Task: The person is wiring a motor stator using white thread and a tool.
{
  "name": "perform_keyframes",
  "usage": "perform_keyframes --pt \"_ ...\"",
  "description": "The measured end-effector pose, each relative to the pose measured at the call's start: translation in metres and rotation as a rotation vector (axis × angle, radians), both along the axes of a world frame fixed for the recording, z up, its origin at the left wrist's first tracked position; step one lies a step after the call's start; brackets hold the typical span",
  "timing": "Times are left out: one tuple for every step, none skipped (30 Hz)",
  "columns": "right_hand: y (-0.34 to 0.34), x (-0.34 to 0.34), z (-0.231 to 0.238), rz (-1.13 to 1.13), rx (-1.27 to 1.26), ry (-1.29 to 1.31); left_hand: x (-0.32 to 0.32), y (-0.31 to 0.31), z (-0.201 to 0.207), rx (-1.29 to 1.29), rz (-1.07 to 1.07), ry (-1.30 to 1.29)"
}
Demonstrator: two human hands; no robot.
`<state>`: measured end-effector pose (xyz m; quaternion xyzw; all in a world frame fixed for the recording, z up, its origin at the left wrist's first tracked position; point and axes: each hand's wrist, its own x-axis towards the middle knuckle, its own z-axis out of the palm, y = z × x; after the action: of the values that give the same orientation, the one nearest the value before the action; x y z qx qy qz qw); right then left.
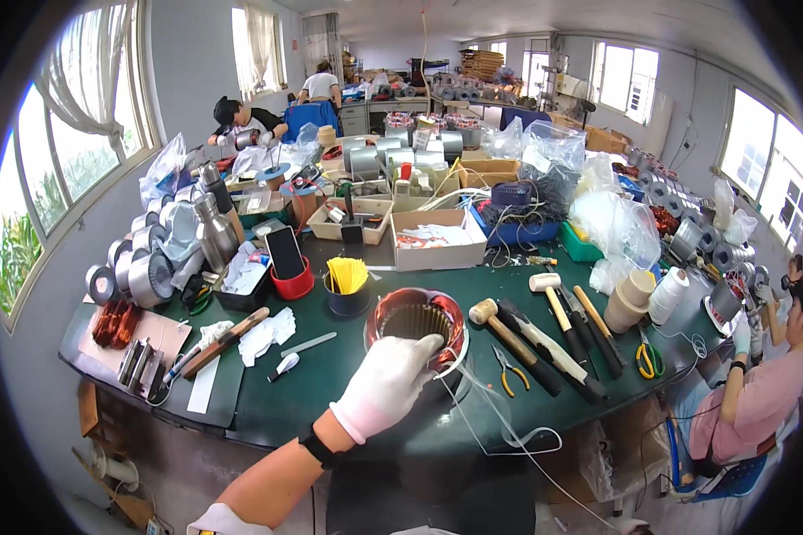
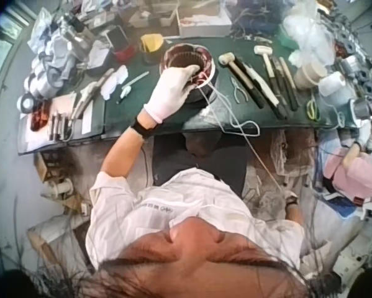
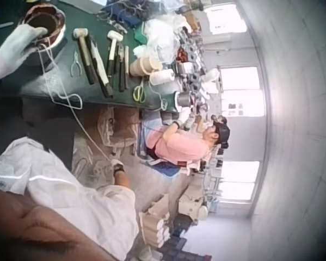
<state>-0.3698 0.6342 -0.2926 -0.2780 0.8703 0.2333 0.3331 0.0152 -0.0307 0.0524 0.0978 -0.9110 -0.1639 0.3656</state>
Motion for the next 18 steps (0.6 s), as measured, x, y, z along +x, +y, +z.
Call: perform_keyframes --pt "0.033 -0.014 0.006 -0.129 0.079 0.038 -0.002 -0.001 -0.005 -0.008 -0.003 0.015" --pt "0.049 -0.023 0.014 -0.202 0.117 0.07 -0.004 0.0 -0.008 -0.035 0.006 0.037" --pt "0.046 -0.029 0.018 -0.211 0.088 0.088 -0.005 0.002 -0.008 -0.036 -0.009 0.029" --pt "0.034 -0.033 0.022 -0.145 0.001 0.091 -0.006 0.005 -0.009 -0.07 0.011 0.082" --pt "-0.034 -0.026 0.031 0.091 -0.24 0.073 -0.004 0.008 -0.01 -0.116 0.061 0.117" --pt "-0.107 -0.002 0.072 0.369 -0.458 0.103 -0.002 0.002 -0.017 -0.05 0.076 0.003" --pt "-0.176 0.024 0.122 0.631 -0.63 0.189 -0.002 0.003 -0.016 -0.045 0.073 0.009" --pt "-0.233 0.055 0.158 0.486 -0.929 0.252 -0.008 0.005 -0.015 -0.066 0.077 0.036" --pt "-0.299 0.095 0.204 0.413 -1.263 0.237 -0.007 0.008 -0.013 -0.099 0.106 0.043" --pt "-0.347 0.129 0.25 0.358 -1.388 0.154 -0.006 0.014 -0.006 -0.093 0.108 0.064" --pt "-0.38 0.149 0.264 0.392 -1.519 0.219 -0.013 0.013 -0.011 -0.084 0.084 0.073" --pt "-0.418 0.171 0.272 0.381 -1.647 0.178 -0.006 0.012 -0.007 -0.09 0.096 0.065" --pt "-0.444 0.184 0.267 0.354 -1.749 0.17 -0.012 0.009 -0.014 -0.076 0.073 0.071" --pt "-0.464 0.192 0.249 0.418 -1.642 -0.001 -0.007 0.011 -0.01 -0.085 0.089 0.071" --pt "-0.481 0.204 0.249 0.472 -1.519 -0.162 -0.005 0.01 -0.012 -0.067 0.093 0.076" --pt "-0.476 0.215 0.258 0.32 -1.349 -0.491 -0.002 0.008 -0.014 -0.048 0.098 0.08" --pt "-0.469 0.234 0.292 0.174 -1.143 -0.812 0.005 0.003 -0.015 -0.048 0.12 0.073" --pt "-0.444 0.236 0.291 0.354 -1.236 -0.733 0.006 0.004 -0.012 -0.02 0.114 0.035"
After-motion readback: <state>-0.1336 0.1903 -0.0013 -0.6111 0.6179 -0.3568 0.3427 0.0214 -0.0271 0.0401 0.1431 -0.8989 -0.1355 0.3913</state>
